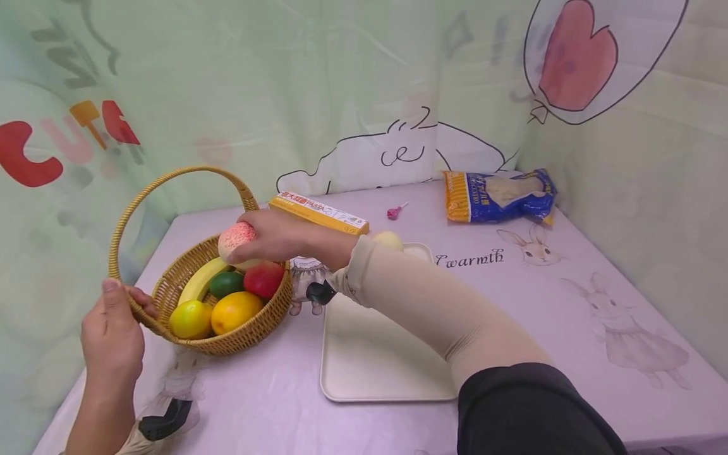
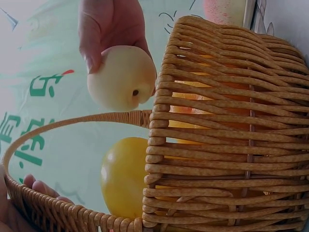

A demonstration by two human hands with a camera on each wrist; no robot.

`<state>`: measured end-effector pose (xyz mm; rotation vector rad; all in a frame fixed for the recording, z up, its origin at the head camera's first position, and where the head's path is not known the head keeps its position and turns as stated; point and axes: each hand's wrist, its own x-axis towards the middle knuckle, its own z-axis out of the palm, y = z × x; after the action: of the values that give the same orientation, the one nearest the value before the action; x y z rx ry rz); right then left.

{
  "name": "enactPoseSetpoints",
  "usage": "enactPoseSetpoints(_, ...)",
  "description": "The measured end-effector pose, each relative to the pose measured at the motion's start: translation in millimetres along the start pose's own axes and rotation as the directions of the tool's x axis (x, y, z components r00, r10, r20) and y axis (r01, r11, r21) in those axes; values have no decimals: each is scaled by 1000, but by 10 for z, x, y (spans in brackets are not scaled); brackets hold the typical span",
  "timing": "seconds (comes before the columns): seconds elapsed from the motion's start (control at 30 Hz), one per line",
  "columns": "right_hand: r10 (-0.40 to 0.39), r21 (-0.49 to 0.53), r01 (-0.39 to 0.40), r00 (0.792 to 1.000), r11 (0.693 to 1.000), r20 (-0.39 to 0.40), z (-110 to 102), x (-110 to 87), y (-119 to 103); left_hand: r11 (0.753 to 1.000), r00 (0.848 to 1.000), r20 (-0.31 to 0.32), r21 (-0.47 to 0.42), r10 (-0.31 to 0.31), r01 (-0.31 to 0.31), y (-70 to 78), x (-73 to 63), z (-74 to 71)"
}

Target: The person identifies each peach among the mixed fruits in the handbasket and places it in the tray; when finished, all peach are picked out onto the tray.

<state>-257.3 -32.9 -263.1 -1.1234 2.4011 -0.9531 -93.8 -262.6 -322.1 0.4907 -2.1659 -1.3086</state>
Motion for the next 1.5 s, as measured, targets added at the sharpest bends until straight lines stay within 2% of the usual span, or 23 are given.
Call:
enactPoseSetpoints(0.3,-26,-7,26,999,1000,-18,-72,-144,74,1000,1000,-6,2,15,-15,-26,6,-2)
enactPoseSetpoints(0.5,-35,35,36,999,999,-20,-110,-240,130,1000,1000,-5,1,3,-3,-26,12,-9)
enactPoseSetpoints(0.73,-9,57,11,1000,998,-22,-150,-351,184,1000,1000,1,-5,-9,9,-26,15,-6)
enactPoseSetpoints(0.97,22,51,-20,999,998,-36,-196,-473,194,999,999,-14,-8,46,-47,-34,0,9)
enactPoseSetpoints(1.07,29,53,-27,999,998,-37,-215,-513,200,999,999,-16,-15,52,-52,-38,2,10)
enactPoseSetpoints(1.27,41,36,-39,998,999,-37,-223,-602,240,1000,1000,-8,-10,29,-30,-42,3,2)
enactPoseSetpoints(1.5,90,16,-89,995,996,-47,-177,-709,329,1000,1000,-4,-6,7,-7,-31,9,2)
